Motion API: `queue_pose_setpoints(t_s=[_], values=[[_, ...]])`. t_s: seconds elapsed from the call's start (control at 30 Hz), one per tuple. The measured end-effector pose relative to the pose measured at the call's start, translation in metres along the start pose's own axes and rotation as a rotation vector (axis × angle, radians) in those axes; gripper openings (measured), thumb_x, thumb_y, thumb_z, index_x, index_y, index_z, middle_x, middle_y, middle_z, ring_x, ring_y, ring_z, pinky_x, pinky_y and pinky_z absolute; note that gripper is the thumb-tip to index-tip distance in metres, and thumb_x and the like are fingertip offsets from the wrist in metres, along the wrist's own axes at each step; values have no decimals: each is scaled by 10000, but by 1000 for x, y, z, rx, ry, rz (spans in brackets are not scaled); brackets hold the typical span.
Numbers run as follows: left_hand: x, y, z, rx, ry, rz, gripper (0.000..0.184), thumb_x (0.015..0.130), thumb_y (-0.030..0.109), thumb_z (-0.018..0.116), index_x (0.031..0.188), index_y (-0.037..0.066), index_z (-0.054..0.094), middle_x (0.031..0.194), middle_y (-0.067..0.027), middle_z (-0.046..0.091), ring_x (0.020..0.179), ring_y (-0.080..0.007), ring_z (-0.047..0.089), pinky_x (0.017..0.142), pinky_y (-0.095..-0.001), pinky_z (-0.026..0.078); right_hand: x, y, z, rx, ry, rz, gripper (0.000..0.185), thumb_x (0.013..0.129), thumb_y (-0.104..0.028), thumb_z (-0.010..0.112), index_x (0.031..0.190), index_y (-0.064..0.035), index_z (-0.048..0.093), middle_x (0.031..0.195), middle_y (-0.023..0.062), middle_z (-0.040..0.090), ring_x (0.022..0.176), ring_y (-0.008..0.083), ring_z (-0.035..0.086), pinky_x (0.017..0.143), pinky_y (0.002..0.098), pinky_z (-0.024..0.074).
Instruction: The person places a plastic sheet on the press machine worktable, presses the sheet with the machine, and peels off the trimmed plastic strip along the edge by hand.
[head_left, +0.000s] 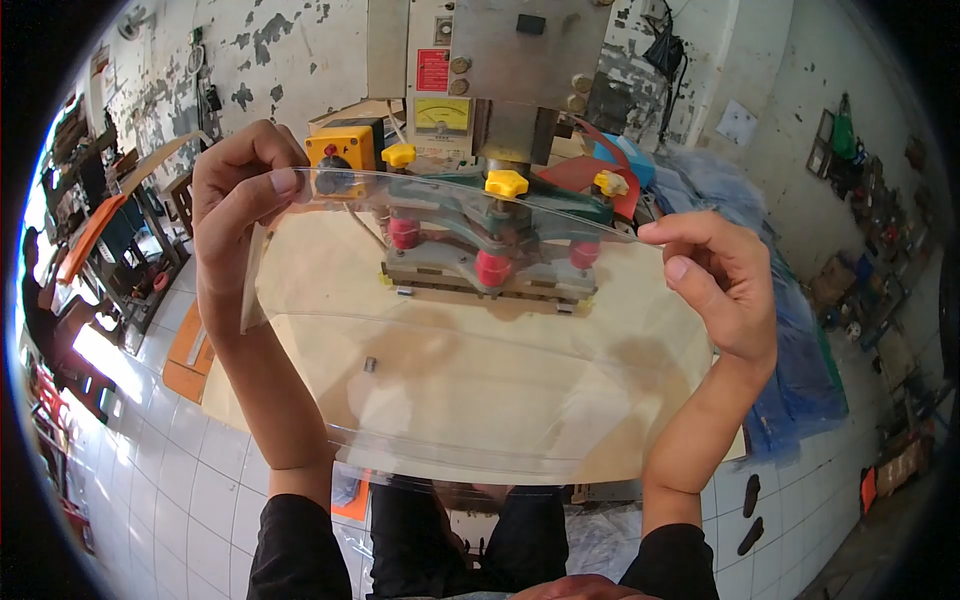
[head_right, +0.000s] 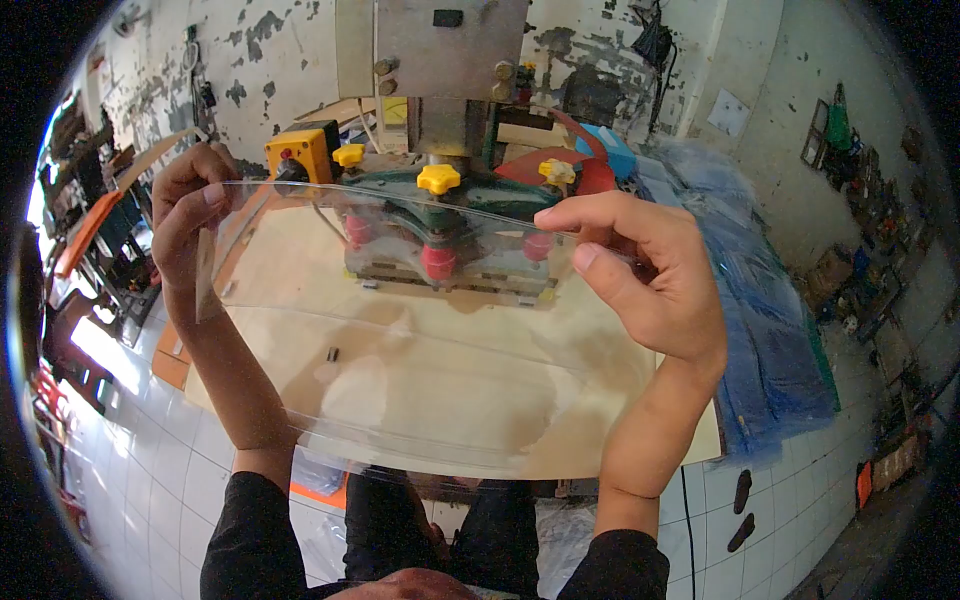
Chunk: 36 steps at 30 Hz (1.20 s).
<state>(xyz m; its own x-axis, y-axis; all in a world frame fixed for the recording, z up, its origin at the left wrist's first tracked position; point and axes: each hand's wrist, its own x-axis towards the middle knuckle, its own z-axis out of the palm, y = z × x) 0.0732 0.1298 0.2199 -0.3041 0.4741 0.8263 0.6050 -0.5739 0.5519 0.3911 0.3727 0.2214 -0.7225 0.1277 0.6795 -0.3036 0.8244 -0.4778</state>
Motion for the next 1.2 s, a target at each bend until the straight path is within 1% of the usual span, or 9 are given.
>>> queue_pose_setpoints(t_s=[0.23,0.77,0.83,0.9,0.97,1.03,1.1,1.17,1.2], values=[[0,-1,0,-21,-6,5,182,752,168,625,735,2,552,696,-16,507,593,-48,356,525,-231,232,1,0,0,-17,-3,-8,282,878,-40,603,1134,-17,718,789,-33,645,607,12,410,523,199,299],[1,1,0,-4,-33,5,172,763,163,625,747,5,561,698,-24,536,594,-48,367,529,-226,245,-1,1,0,-1,17,6,261,881,-54,612,1121,-16,709,735,-48,554,608,16,403,530,202,288],[1,3,0,66,-35,-61,230,732,241,626,719,42,511,705,-37,469,602,-83,364,539,-247,246,-2,0,0,18,35,14,261,885,-61,616,1126,-15,705,738,-50,551,612,16,404,535,200,288],[0,3,6,56,-25,-72,231,731,239,626,724,39,511,710,-40,477,601,-83,370,539,-244,249,-3,0,-5,-48,45,63,255,891,-56,635,1134,-25,703,748,-44,563,633,21,434,557,195,319],[0,3,16,48,-16,-83,232,730,237,627,729,36,511,714,-43,484,601,-83,376,539,-242,252,-3,2,-8,-100,84,55,253,891,-43,642,1136,-28,703,752,-37,573,649,29,457,571,198,344],[0,1,24,-86,-33,-22,156,787,173,636,769,35,566,719,-27,575,611,-45,427,543,-210,281,-4,3,-10,-153,121,48,253,891,-30,648,1138,-30,703,755,-29,582,666,36,479,585,201,369],[0,1,30,-74,-62,-54,144,807,158,645,786,35,573,736,-27,584,623,-49,452,554,-210,306,-4,1,-12,-177,168,165,266,883,-2,656,1145,-28,700,761,-10,599,705,58,521,616,225,419],[0,-2,44,-69,-92,-29,117,841,119,644,800,29,582,747,-20,587,651,-58,488,574,-220,350,-7,6,-17,-228,151,183,253,899,-23,653,1150,-10,687,772,-10,587,709,62,511,630,229,417],[1,-1,46,-116,-144,-24,92,867,63,631,818,2,582,783,-34,588,681,-79,519,611,-240,410,-7,7,-19,-279,134,203,246,916,-44,649,1155,8,674,783,-11,575,713,66,501,644,234,414]])
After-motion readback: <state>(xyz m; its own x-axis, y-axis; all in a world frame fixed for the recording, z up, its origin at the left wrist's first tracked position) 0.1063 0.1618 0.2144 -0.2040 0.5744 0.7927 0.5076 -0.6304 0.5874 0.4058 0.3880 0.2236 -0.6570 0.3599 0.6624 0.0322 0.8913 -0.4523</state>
